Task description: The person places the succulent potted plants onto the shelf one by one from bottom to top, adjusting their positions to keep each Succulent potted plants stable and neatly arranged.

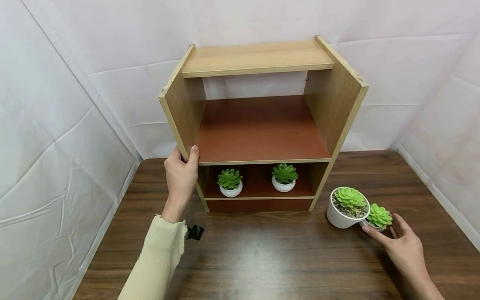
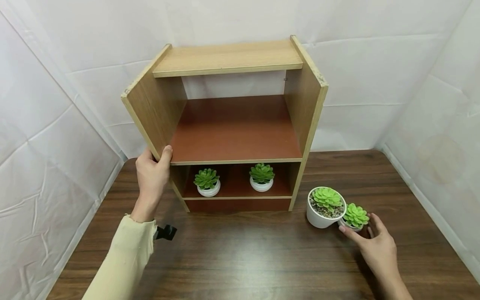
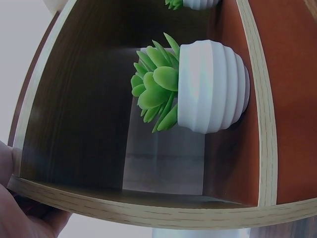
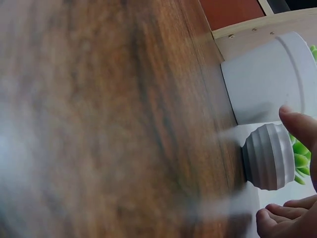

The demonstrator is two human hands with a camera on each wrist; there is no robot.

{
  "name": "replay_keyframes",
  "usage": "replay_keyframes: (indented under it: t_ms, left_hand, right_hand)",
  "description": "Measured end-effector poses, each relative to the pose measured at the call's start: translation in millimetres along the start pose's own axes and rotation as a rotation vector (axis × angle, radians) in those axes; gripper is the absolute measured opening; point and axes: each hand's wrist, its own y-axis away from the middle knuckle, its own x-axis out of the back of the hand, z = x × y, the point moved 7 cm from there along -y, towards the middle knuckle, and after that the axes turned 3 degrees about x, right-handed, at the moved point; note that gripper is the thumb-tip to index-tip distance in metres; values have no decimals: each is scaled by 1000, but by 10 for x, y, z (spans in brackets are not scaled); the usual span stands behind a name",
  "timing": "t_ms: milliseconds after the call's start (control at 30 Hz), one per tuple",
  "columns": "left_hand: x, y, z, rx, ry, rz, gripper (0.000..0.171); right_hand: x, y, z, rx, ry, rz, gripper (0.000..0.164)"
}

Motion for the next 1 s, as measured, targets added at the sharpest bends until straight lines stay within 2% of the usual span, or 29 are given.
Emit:
replay_keyframes:
  t_ms: [200,567,867,1000]
  left_hand:
    - [17,1,-9,5,-7,4,24]
    - [5,1,-10,-3,-6,0,24]
    - [-1,2,-5,-3,2,-6,22]
    - [-2,1,-3,-10,-2,-6,22]
  right_hand:
    - [-24,-36,36,-31,-7,-32,100]
    - [-48,-75,64,-57,-97,-20,96]
    - [-56,-84,122,-58,-268,18,91]
    - [-55,-93,125,-50,-307,29,90]
